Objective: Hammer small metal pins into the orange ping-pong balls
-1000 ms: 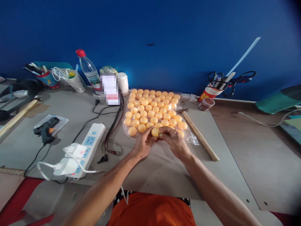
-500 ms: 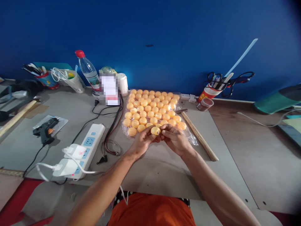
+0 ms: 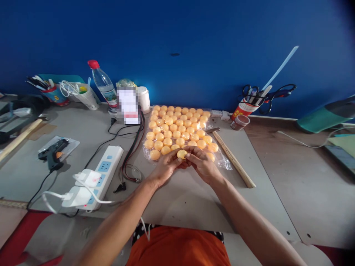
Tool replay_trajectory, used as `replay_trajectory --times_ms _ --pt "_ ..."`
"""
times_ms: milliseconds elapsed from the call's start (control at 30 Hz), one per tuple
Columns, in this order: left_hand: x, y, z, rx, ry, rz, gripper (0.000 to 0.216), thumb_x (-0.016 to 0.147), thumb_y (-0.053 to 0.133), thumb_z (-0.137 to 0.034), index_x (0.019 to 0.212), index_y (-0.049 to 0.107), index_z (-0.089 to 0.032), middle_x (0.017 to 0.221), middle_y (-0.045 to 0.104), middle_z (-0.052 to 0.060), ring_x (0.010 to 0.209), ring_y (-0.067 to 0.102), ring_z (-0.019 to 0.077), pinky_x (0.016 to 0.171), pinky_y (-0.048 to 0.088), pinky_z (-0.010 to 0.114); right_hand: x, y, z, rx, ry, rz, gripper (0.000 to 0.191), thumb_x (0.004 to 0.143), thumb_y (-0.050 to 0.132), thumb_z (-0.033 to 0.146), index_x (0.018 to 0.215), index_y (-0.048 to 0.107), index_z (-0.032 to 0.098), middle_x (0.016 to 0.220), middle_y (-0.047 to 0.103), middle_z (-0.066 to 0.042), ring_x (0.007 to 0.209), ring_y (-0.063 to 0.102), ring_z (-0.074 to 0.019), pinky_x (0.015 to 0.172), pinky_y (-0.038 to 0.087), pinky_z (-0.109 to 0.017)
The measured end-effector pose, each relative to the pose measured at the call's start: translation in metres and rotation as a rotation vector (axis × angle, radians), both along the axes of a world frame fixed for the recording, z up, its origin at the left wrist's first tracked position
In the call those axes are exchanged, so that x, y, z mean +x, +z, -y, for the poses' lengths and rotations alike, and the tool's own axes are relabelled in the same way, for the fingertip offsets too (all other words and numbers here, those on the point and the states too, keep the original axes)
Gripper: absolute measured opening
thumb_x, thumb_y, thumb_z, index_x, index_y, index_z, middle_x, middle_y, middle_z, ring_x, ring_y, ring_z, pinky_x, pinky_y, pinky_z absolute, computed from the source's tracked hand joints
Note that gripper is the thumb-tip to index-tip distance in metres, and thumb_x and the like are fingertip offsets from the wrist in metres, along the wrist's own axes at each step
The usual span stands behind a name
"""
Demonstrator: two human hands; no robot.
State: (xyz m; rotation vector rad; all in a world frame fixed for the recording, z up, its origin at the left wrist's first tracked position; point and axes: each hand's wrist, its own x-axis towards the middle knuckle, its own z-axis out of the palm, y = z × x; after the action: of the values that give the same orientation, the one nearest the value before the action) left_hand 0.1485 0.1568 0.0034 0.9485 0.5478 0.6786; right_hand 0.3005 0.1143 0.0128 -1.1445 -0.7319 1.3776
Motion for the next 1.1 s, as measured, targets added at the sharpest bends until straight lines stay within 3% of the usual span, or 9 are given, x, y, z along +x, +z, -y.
replay_trajectory --times_ms 333,500,667,800,933,1100 --pt "-0.001 -0.001 -0.001 -0.051 0.040 0.016 0.053 0.074 0.080 -0.043 0.114 0.066 -0.012 0.085 0.071 0.007 0.075 0.069 0.0169 0.071 0.053 0.028 0.002 0.004 0.003 0.034 0.053 -0.003 0.035 0.066 0.078 0.029 0.097 0.064 0.019 0.074 0.060 0.002 0.063 0.051 -0.0115 0.062 0.042 -0.029" --pt "-0.003 0.001 -0.003 -0.194 0.042 0.118 0.063 0.075 0.081 -0.035 0.130 0.057 -0.018 0.082 0.072 0.004 0.074 0.071 0.0173 0.074 0.056 0.030 0.006 0.003 0.003 0.034 -0.011 0.016 0.033 0.068 0.073 0.029 0.099 0.066 0.020 0.077 0.060 0.002 0.062 0.050 -0.0109 0.063 0.042 -0.029" --pt "-0.005 0.002 -0.007 -0.286 0.025 0.184 0.058 0.081 0.074 -0.027 0.134 0.053 -0.018 0.087 0.073 0.006 0.075 0.073 0.0188 0.076 0.057 0.033 0.015 -0.004 0.004 0.098 -0.098 0.487 0.014 0.077 0.063 0.030 0.087 0.068 0.020 0.071 0.062 0.000 0.063 0.053 -0.0147 0.063 0.043 -0.030" --pt "-0.006 0.003 -0.008 -0.309 0.034 0.191 0.056 0.084 0.070 -0.024 0.137 0.052 -0.018 0.087 0.073 0.007 0.075 0.074 0.0193 0.075 0.058 0.033 0.015 -0.002 0.006 0.281 -0.105 0.889 0.015 0.082 0.053 0.020 0.082 0.068 0.021 0.084 0.069 -0.005 0.080 0.062 -0.0198 0.075 0.048 -0.033" --pt "-0.007 0.005 -0.007 -0.322 0.055 0.182 0.057 0.082 0.072 -0.023 0.135 0.053 -0.018 0.087 0.073 0.005 0.074 0.073 0.0180 0.073 0.058 0.030 0.009 -0.002 0.009 0.378 -0.037 1.063 0.023 0.086 0.046 0.015 0.091 0.067 0.020 0.090 0.069 -0.009 0.083 0.064 -0.0206 0.075 0.049 -0.031" --pt "-0.006 0.009 -0.005 -0.268 0.105 0.144 0.070 0.071 0.085 -0.026 0.133 0.054 -0.019 0.089 0.070 0.003 0.070 0.069 0.0117 0.067 0.055 0.023 0.011 -0.003 0.012 0.379 -0.030 1.222 0.023 0.089 0.045 0.015 0.097 0.066 0.018 0.089 0.070 -0.009 0.080 0.064 -0.0200 0.071 0.048 -0.029"
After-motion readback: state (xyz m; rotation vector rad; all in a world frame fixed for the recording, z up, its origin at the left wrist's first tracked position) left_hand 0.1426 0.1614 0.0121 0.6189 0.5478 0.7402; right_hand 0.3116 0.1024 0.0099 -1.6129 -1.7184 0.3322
